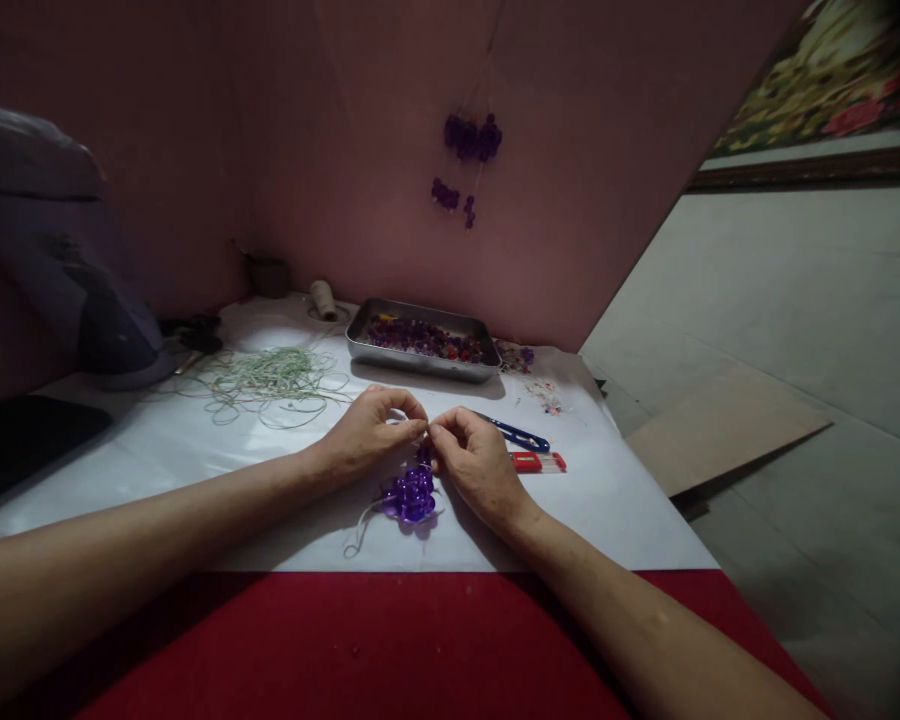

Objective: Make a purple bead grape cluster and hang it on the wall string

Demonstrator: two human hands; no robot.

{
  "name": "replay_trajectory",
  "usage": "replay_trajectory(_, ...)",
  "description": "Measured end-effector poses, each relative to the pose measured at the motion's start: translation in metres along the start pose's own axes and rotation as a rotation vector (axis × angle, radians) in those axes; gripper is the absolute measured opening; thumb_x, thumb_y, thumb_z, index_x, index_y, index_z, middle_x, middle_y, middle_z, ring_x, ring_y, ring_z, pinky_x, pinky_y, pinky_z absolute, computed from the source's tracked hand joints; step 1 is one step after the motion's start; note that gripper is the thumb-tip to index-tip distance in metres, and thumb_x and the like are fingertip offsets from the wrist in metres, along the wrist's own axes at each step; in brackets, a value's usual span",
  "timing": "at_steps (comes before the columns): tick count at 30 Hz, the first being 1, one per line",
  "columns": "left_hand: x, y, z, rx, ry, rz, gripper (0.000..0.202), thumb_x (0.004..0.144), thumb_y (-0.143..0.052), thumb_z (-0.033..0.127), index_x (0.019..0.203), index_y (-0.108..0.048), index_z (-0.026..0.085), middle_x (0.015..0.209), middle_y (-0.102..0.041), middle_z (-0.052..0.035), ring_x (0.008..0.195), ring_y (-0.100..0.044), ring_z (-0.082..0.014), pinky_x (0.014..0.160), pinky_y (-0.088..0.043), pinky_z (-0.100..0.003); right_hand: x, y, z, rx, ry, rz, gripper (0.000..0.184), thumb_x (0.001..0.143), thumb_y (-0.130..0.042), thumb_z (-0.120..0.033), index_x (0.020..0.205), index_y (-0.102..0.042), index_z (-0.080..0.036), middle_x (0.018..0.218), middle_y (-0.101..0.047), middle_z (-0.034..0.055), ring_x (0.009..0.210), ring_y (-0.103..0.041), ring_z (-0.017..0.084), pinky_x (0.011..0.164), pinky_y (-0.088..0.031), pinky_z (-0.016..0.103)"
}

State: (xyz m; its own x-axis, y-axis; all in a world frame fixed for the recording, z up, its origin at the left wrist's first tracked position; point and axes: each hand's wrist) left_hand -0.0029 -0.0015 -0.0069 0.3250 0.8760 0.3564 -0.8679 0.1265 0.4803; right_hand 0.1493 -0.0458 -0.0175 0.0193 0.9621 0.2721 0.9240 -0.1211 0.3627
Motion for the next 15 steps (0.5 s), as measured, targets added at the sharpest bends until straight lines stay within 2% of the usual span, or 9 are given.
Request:
replay_trajectory(8,0.0013,-0.0011,-0.0003,-0.128,0.105,-0.096,0.008,0.069,-0.059,0.021,0.063,-0.064,0.019,0.064,-0.064,-0.0027,0.064,-0.055,-0.0184,0.063,-0.043,-0.032,0.0002,-0.001,0.0024,0.028,0.006,0.001,0.013,0.081,-0.051,-0.02,0.068,-0.053,-0.018,0.056,-0.054,-0.0028,0.049,-0.055,0.013,0.054,-0.044,0.027)
replay_trajectory(15,0.0013,0.0005,0.0013,-0.168,0.113,-0.134,0.006,0.068,-0.06,0.022,0.063,-0.062,0.018,0.064,-0.063,-0.0031,0.064,-0.054,-0.017,0.06,-0.041,-0.031,0.0003,-0.0006,0.0024,0.022,0.01,0.003,0.013,0.082,-0.052,-0.022,0.069,-0.053,-0.019,0.056,-0.055,-0.0026,0.05,-0.056,0.013,0.054,-0.043,0.027)
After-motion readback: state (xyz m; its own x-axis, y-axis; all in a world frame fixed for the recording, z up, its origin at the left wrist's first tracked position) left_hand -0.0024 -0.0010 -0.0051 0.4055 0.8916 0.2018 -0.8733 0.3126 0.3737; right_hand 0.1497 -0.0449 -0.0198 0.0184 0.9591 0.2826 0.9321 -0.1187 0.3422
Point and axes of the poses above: each hand's wrist, its own x-axis towards the middle knuckle, its own y-axis out of the back of the hand, z = x × y
